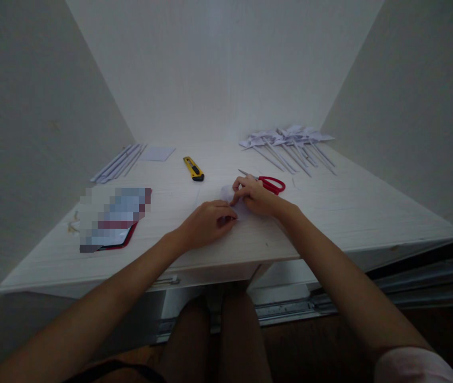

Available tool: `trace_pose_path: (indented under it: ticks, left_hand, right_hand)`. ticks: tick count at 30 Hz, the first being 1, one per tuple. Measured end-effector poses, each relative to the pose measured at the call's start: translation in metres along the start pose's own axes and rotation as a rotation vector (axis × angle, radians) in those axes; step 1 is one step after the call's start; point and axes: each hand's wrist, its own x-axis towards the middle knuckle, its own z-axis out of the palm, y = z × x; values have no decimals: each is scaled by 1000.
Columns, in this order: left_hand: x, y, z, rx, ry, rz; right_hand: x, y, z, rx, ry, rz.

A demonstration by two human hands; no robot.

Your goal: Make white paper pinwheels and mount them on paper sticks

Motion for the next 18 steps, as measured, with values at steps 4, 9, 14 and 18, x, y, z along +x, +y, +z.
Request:
trace_pose_path:
  ticks: [4, 9, 14, 18]
  left_hand:
    - [3, -1, -1, -147, 14, -155]
    - [6, -6, -2, -271, 51, -283]
    - [6, -5, -1, -207, 79, -365]
    - [6, -3, 3, -150, 135, -359]
  right_hand:
    - [1, 3, 1, 2, 3, 1]
    - [2, 2, 1, 3, -19, 29]
    - [3, 1, -2, 15, -45, 33]
    - [1, -2, -5, 31, -49, 33]
